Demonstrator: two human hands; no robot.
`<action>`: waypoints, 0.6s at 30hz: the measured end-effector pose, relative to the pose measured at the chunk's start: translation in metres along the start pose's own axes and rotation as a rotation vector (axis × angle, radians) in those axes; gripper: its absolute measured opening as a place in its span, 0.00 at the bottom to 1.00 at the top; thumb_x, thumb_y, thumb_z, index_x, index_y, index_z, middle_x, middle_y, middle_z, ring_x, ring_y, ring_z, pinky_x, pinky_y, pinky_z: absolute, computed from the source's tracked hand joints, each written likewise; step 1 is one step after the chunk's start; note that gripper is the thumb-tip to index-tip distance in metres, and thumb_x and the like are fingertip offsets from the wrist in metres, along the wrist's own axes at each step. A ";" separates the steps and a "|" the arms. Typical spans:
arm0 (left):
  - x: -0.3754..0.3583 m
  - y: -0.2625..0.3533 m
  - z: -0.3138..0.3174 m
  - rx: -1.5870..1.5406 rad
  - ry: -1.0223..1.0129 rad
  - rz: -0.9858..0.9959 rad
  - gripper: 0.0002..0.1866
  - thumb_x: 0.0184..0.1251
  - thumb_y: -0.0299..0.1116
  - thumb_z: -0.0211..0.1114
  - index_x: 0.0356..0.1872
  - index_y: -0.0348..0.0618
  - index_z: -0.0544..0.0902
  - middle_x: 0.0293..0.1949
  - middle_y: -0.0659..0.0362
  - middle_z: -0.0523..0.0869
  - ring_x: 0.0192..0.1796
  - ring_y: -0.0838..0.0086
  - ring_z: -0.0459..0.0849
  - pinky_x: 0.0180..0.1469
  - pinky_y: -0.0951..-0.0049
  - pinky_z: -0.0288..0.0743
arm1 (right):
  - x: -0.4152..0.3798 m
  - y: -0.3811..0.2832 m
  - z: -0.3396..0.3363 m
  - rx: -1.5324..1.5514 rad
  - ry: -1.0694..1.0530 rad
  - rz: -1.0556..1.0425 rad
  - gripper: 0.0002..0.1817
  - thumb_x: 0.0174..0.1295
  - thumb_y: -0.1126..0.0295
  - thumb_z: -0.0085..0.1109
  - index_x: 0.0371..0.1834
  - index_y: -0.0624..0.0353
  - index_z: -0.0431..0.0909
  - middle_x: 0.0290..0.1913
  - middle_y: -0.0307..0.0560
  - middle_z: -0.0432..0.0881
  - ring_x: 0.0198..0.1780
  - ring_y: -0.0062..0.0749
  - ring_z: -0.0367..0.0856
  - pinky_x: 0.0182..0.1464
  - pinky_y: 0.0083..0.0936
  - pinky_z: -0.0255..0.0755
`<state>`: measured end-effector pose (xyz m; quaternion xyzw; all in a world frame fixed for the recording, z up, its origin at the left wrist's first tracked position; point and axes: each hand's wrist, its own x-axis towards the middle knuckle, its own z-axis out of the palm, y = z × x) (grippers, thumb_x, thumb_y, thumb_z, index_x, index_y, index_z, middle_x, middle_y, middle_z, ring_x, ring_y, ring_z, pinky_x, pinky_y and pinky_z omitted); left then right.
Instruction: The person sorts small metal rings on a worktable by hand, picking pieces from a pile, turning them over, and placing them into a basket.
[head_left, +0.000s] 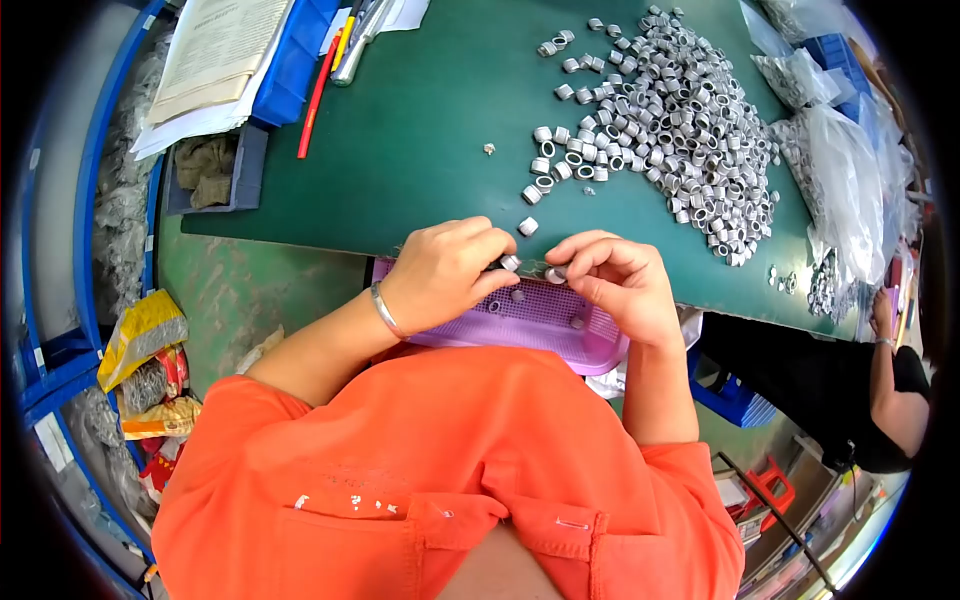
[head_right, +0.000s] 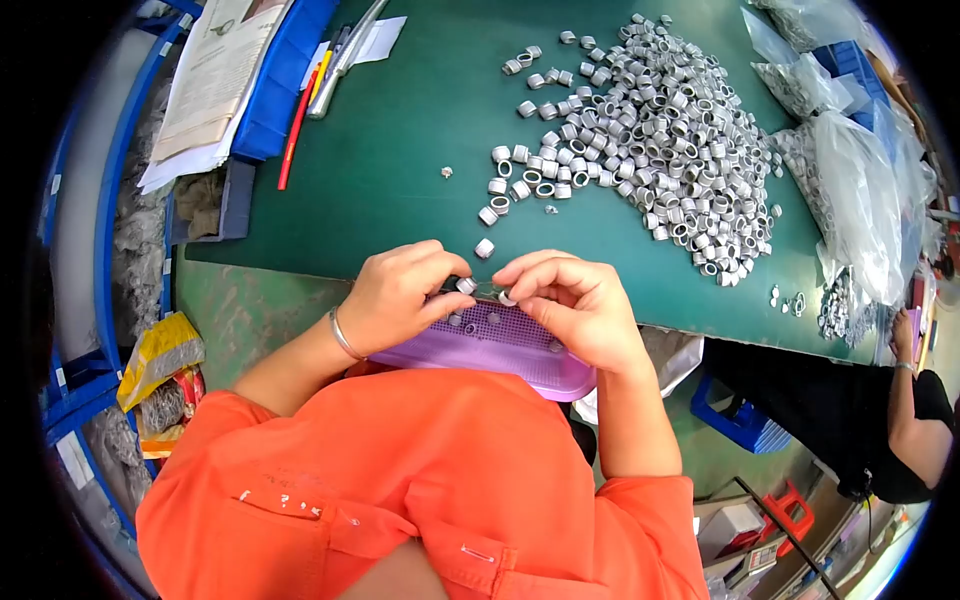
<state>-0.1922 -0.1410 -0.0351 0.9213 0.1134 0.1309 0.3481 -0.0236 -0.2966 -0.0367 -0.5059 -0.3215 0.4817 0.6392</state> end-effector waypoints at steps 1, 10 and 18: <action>0.000 -0.001 0.001 0.004 0.000 -0.003 0.13 0.48 0.34 0.74 0.34 0.44 0.81 0.25 0.60 0.76 0.27 0.67 0.78 0.29 0.70 0.72 | 0.002 -0.005 0.000 -0.270 -0.086 -0.049 0.10 0.54 0.88 0.57 0.36 0.64 0.81 0.43 0.48 0.82 0.43 0.26 0.80 0.44 0.24 0.75; 0.002 -0.008 -0.001 -0.152 0.048 0.083 0.09 0.52 0.30 0.72 0.34 0.43 0.83 0.21 0.60 0.75 0.21 0.72 0.75 0.24 0.74 0.69 | 0.051 0.013 0.017 -1.002 0.274 -0.446 0.11 0.50 0.82 0.63 0.38 0.63 0.79 0.38 0.50 0.77 0.38 0.44 0.78 0.39 0.31 0.74; 0.008 -0.001 0.006 -0.330 0.166 0.012 0.13 0.50 0.25 0.74 0.37 0.39 0.82 0.19 0.62 0.72 0.20 0.79 0.68 0.22 0.78 0.64 | 0.021 0.000 0.013 0.390 0.225 0.183 0.08 0.60 0.81 0.60 0.42 0.70 0.77 0.37 0.49 0.83 0.36 0.27 0.84 0.39 0.19 0.79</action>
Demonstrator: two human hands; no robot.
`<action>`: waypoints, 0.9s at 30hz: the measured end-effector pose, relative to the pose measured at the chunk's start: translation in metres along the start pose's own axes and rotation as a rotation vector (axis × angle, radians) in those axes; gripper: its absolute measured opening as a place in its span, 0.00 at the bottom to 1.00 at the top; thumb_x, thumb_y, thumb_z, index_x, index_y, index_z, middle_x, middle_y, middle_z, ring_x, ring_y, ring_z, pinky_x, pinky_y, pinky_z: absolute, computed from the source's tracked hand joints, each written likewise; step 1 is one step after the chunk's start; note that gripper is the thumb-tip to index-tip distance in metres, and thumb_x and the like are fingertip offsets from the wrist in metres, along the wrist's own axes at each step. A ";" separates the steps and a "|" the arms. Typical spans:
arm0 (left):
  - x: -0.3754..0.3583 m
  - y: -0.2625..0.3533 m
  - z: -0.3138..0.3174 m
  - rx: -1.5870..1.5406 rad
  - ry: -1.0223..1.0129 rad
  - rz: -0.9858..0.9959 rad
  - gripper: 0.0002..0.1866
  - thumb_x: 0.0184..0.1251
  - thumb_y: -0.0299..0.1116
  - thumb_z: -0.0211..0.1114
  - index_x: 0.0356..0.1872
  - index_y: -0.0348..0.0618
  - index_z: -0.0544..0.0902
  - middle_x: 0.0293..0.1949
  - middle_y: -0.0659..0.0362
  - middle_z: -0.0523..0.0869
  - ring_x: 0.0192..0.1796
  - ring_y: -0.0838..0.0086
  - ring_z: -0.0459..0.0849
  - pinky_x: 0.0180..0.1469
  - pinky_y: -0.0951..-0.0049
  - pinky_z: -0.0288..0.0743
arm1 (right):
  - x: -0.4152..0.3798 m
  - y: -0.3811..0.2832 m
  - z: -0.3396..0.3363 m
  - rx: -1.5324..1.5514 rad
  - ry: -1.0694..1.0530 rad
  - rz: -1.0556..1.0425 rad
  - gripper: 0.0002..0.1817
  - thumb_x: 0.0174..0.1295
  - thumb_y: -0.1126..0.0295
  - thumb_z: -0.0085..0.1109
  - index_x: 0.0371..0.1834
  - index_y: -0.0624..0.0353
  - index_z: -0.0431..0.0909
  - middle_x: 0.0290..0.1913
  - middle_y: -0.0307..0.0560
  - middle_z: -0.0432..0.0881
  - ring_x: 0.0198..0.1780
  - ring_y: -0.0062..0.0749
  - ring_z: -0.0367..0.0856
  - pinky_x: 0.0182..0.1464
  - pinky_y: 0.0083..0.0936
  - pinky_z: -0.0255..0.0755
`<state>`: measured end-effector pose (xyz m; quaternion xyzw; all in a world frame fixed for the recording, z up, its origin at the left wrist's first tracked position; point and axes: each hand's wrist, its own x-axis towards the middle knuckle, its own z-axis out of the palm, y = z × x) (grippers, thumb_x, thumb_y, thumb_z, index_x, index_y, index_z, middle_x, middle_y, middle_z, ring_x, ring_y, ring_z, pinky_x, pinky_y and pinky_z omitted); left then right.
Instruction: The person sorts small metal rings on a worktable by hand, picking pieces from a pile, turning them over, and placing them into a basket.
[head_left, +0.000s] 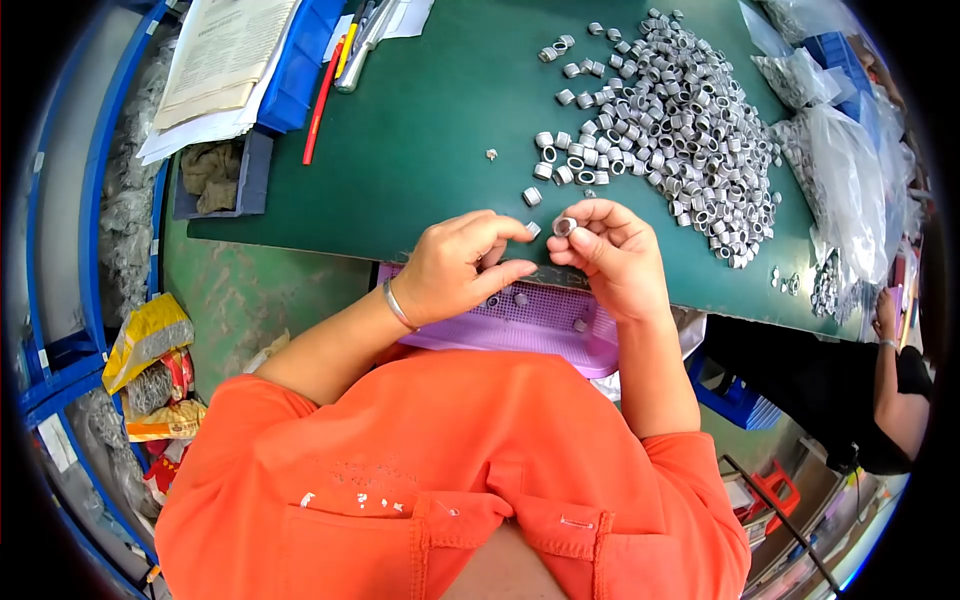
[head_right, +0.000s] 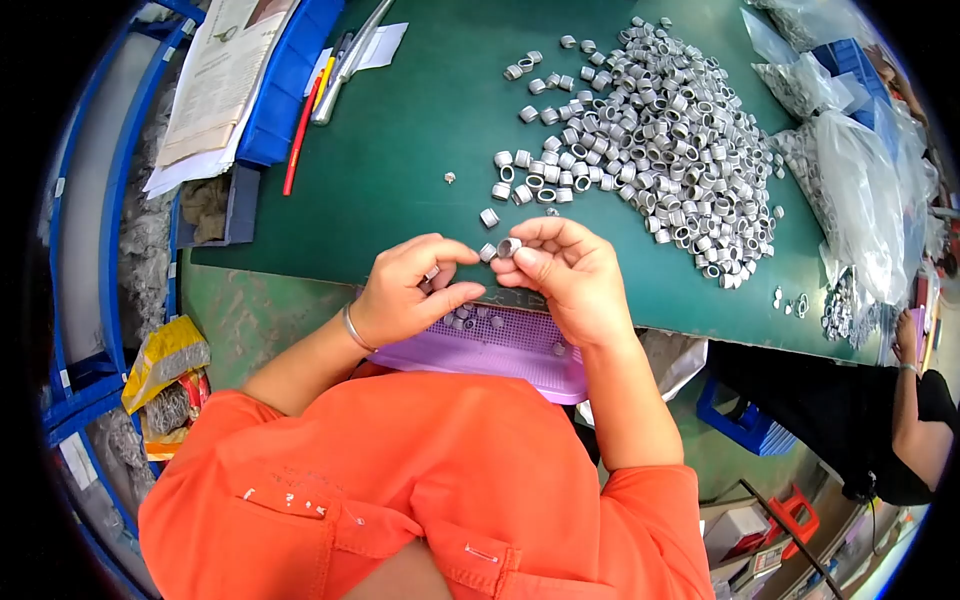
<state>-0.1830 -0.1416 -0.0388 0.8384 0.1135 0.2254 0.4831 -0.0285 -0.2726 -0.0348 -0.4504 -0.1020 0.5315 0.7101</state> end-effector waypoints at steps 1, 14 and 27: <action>0.001 0.004 0.001 -0.089 0.037 -0.055 0.14 0.50 0.25 0.74 0.39 0.39 0.82 0.20 0.63 0.73 0.20 0.79 0.69 0.22 0.78 0.64 | -0.002 0.001 -0.001 0.000 0.002 0.001 0.08 0.60 0.81 0.60 0.42 0.70 0.77 0.37 0.49 0.83 0.36 0.27 0.84 0.39 0.19 0.79; 0.001 -0.006 0.003 -0.533 0.127 -0.450 0.09 0.62 0.21 0.64 0.43 0.33 0.77 0.38 0.58 0.84 0.41 0.80 0.82 0.46 0.81 0.77 | 0.031 0.010 0.024 -1.237 -0.033 -0.700 0.09 0.51 0.84 0.59 0.36 0.64 0.79 0.38 0.51 0.76 0.40 0.46 0.78 0.41 0.31 0.74; 0.002 -0.005 0.002 -0.591 0.142 -0.449 0.09 0.61 0.20 0.64 0.42 0.32 0.77 0.39 0.56 0.84 0.41 0.78 0.83 0.46 0.80 0.78 | 0.000 0.002 0.001 -0.379 0.063 -0.090 0.12 0.61 0.84 0.55 0.47 0.68 0.77 0.39 0.48 0.82 0.38 0.28 0.82 0.39 0.20 0.78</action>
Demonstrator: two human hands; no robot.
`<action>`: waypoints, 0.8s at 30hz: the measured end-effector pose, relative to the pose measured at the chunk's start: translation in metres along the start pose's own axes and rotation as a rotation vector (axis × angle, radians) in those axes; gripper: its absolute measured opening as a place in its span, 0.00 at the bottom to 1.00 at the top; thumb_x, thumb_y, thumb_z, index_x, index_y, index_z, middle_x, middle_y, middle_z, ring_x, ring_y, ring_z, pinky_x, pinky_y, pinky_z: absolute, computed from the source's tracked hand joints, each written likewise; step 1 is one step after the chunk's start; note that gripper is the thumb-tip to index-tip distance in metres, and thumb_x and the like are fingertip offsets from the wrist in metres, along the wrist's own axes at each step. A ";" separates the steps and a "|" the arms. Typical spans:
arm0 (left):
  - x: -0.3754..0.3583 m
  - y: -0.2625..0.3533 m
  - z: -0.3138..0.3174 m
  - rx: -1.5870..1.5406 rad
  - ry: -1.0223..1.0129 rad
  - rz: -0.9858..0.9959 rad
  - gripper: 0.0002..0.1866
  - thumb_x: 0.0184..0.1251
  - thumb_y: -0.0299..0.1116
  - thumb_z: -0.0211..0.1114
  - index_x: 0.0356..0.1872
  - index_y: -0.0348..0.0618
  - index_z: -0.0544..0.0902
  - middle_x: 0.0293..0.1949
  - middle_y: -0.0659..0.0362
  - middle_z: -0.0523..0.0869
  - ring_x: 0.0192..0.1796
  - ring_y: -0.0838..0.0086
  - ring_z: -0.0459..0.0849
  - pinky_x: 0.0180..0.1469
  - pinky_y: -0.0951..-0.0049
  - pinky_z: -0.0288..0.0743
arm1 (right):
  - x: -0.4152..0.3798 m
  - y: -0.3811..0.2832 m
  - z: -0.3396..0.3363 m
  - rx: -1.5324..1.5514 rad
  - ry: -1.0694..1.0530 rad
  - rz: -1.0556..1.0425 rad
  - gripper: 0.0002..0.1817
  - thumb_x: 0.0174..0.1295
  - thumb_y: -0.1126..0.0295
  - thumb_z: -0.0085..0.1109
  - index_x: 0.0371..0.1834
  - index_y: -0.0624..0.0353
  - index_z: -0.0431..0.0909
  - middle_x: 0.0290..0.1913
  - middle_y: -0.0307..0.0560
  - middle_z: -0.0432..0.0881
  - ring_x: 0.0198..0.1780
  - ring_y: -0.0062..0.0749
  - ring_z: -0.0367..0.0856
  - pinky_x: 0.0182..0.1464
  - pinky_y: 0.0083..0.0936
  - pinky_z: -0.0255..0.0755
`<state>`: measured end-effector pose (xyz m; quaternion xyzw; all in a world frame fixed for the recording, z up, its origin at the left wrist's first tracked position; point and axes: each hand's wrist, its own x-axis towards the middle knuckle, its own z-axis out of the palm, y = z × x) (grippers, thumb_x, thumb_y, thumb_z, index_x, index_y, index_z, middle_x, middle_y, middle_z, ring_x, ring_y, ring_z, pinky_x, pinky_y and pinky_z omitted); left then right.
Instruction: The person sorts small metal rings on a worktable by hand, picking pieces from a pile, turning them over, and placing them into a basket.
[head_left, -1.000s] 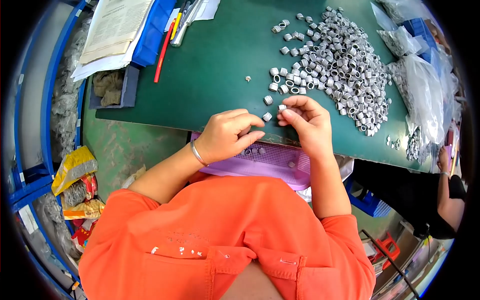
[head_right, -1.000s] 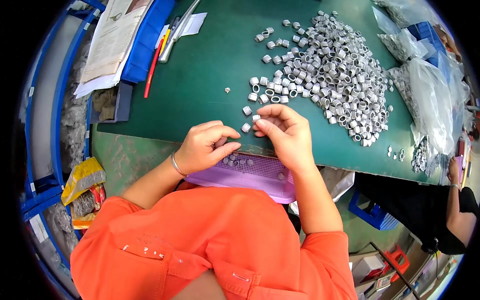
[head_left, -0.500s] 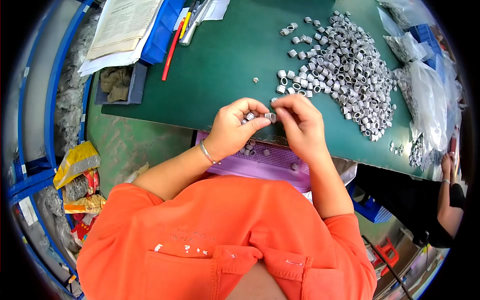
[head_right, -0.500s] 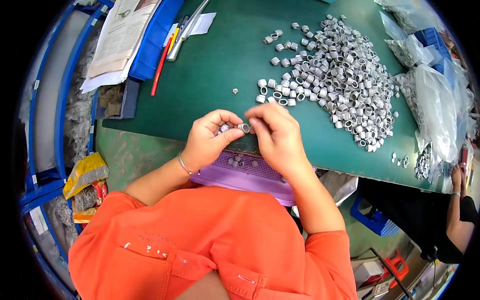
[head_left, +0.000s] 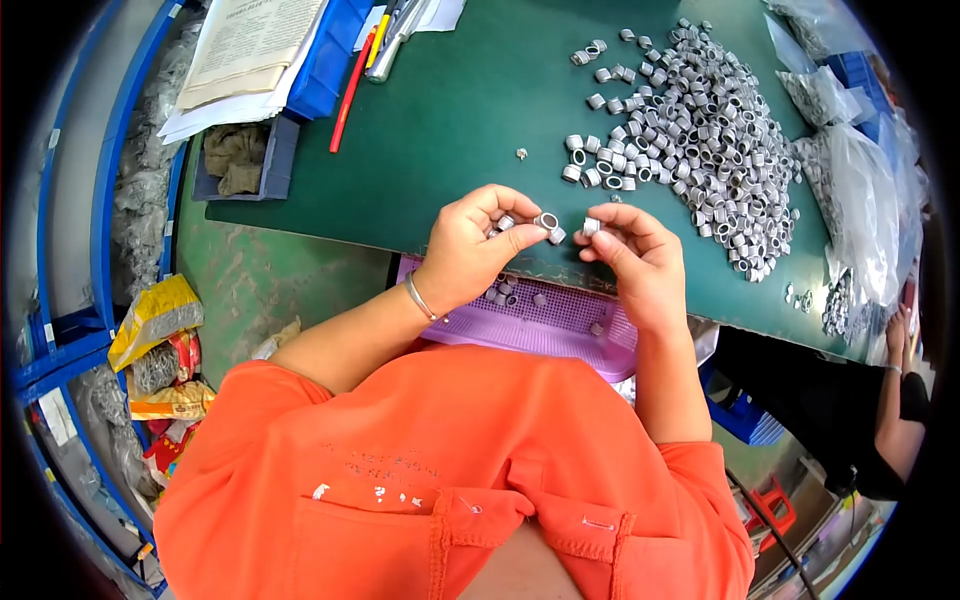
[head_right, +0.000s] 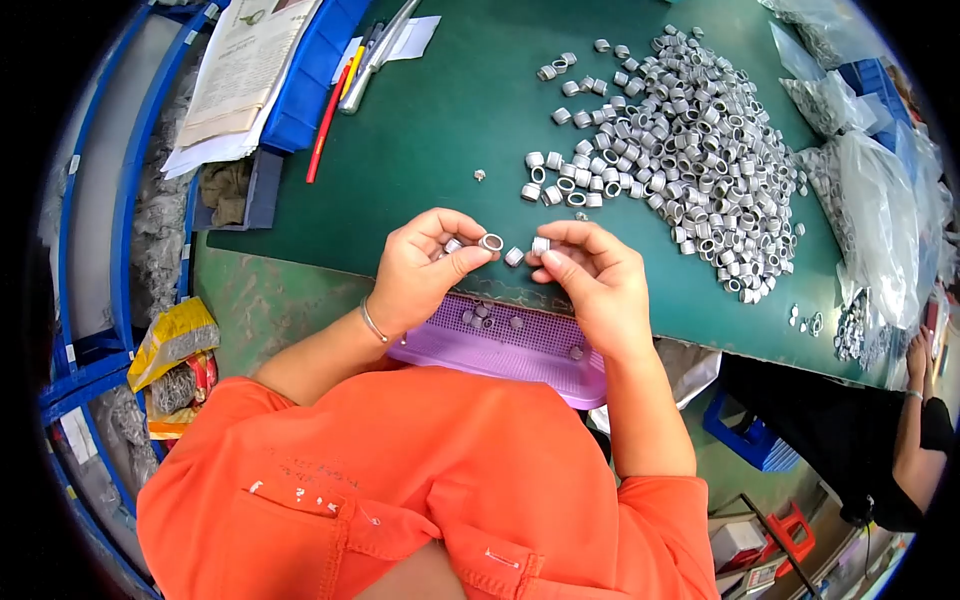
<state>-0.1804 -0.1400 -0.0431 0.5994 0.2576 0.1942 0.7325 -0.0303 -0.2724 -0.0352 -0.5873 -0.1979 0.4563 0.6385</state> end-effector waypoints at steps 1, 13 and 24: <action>0.000 0.002 0.000 0.019 0.005 -0.017 0.09 0.61 0.19 0.65 0.41 0.32 0.78 0.39 0.56 0.84 0.41 0.79 0.83 0.46 0.81 0.78 | -0.003 -0.001 0.000 0.130 0.004 0.065 0.11 0.63 0.82 0.54 0.48 0.71 0.76 0.39 0.51 0.83 0.39 0.30 0.84 0.42 0.19 0.79; -0.001 -0.008 -0.001 0.044 -0.009 0.062 0.09 0.60 0.17 0.65 0.41 0.33 0.78 0.41 0.57 0.84 0.43 0.79 0.82 0.48 0.79 0.77 | -0.011 0.004 -0.011 0.364 -0.185 0.056 0.08 0.57 0.86 0.57 0.40 0.69 0.78 0.40 0.50 0.82 0.40 0.29 0.82 0.41 0.20 0.78; -0.003 -0.008 -0.002 0.123 0.021 0.023 0.09 0.61 0.20 0.65 0.43 0.34 0.81 0.41 0.59 0.85 0.42 0.82 0.81 0.47 0.82 0.77 | 0.002 0.012 0.017 -0.900 -0.062 -0.591 0.14 0.49 0.81 0.63 0.41 0.61 0.79 0.39 0.49 0.74 0.42 0.45 0.75 0.43 0.32 0.71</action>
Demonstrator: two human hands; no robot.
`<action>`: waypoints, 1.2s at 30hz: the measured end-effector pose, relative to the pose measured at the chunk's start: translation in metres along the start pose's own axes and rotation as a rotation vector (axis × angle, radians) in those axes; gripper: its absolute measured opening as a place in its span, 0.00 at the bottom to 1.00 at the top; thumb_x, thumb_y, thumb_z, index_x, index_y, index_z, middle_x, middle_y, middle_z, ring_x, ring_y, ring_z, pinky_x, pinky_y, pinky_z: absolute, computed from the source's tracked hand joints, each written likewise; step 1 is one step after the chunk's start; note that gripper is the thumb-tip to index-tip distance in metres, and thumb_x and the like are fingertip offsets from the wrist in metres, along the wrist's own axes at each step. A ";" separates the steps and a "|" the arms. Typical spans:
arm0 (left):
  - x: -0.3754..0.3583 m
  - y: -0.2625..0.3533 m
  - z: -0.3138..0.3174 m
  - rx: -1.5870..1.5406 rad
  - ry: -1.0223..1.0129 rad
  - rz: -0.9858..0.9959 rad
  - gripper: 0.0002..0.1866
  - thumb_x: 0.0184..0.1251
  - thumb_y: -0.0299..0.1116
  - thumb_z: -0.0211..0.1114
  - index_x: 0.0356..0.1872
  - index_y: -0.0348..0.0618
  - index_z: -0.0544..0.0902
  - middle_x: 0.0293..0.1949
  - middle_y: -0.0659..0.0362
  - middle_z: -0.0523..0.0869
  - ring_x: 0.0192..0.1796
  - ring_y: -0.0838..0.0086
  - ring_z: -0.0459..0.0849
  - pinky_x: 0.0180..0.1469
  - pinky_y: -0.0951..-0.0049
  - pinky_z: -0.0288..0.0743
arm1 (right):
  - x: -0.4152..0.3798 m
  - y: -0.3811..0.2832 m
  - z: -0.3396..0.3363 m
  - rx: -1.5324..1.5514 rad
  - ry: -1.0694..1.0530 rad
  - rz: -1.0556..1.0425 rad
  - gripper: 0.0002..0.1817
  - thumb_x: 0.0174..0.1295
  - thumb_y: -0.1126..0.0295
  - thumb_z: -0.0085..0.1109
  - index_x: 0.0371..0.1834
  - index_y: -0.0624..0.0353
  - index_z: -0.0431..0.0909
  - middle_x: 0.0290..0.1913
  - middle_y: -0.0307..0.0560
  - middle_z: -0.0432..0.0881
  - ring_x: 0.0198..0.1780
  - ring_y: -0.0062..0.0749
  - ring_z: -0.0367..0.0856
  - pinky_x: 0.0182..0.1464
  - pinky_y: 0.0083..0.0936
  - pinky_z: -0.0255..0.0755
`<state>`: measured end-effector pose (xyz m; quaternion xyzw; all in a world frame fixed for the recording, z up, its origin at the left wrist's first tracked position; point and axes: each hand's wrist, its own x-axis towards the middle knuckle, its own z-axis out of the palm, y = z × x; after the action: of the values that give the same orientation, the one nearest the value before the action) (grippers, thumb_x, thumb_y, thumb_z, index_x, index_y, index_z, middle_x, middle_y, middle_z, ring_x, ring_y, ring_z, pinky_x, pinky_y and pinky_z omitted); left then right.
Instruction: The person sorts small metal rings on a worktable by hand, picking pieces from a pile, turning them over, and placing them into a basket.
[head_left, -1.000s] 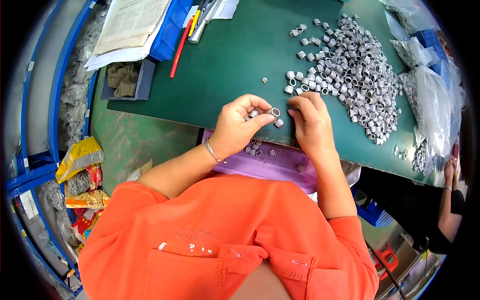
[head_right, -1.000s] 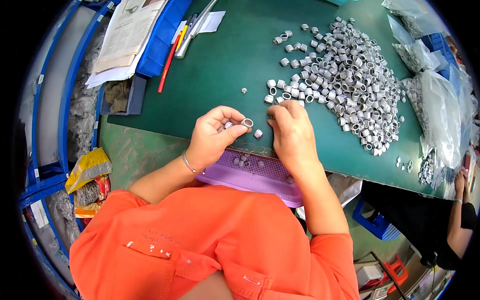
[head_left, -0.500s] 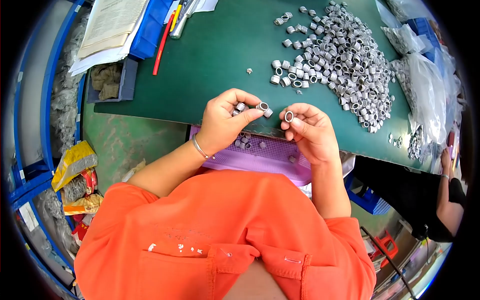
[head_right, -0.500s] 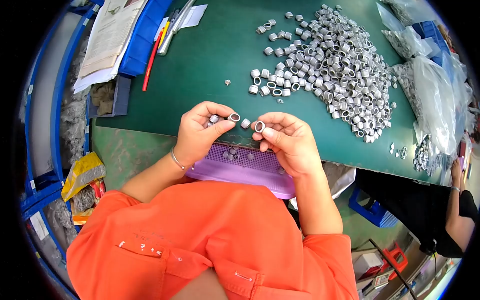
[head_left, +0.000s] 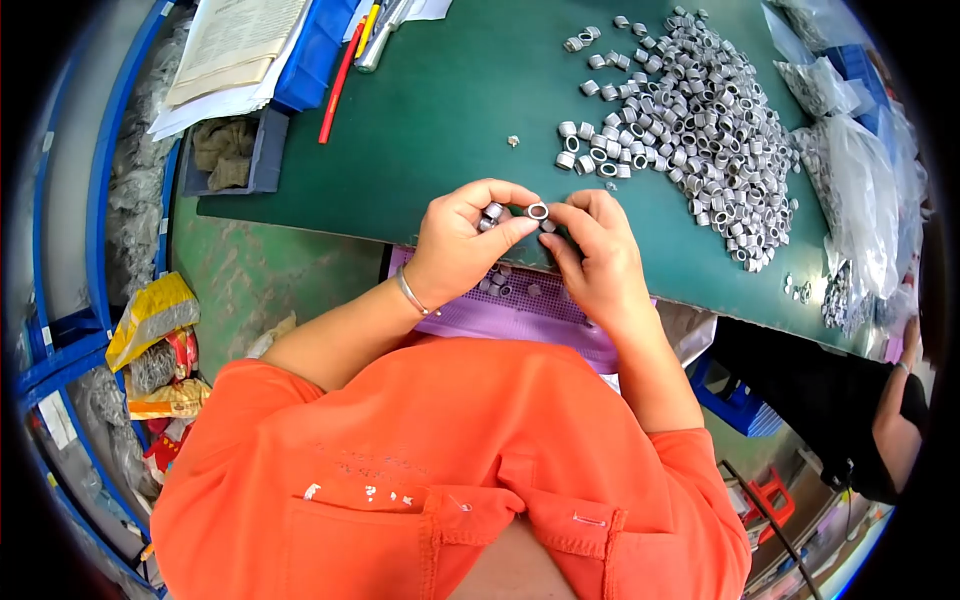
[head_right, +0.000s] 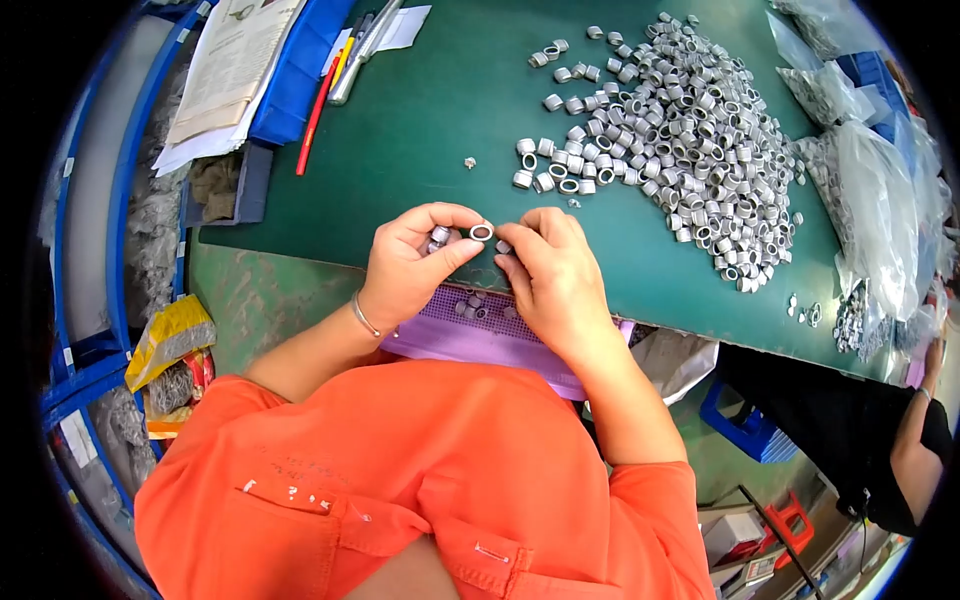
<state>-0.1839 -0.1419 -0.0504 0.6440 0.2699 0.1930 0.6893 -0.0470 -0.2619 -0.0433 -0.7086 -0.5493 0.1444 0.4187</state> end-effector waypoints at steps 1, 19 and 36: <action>0.000 0.000 0.000 -0.019 0.000 0.008 0.09 0.61 0.19 0.64 0.42 0.34 0.81 0.40 0.60 0.84 0.41 0.83 0.80 0.45 0.83 0.76 | 0.001 0.001 0.000 -0.045 0.014 -0.020 0.14 0.49 0.81 0.63 0.40 0.61 0.79 0.39 0.49 0.75 0.42 0.45 0.75 0.43 0.33 0.71; -0.006 0.010 0.005 -0.321 -0.058 -0.070 0.10 0.61 0.20 0.64 0.44 0.36 0.79 0.43 0.59 0.80 0.37 0.84 0.75 0.38 0.84 0.71 | -0.009 0.007 -0.016 1.472 -0.014 0.595 0.16 0.57 0.84 0.60 0.50 0.69 0.75 0.46 0.57 0.82 0.45 0.33 0.83 0.50 0.27 0.80; -0.009 0.016 0.003 -0.684 -0.157 -0.315 0.05 0.67 0.27 0.61 0.39 0.37 0.78 0.37 0.58 0.81 0.28 0.84 0.71 0.28 0.85 0.66 | -0.016 0.011 -0.028 1.518 -0.148 0.611 0.15 0.62 0.80 0.57 0.52 0.71 0.75 0.45 0.59 0.82 0.39 0.32 0.85 0.40 0.23 0.82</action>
<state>-0.1874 -0.1484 -0.0336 0.3404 0.2322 0.1137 0.9040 -0.0268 -0.2892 -0.0384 -0.3396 -0.1114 0.6307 0.6888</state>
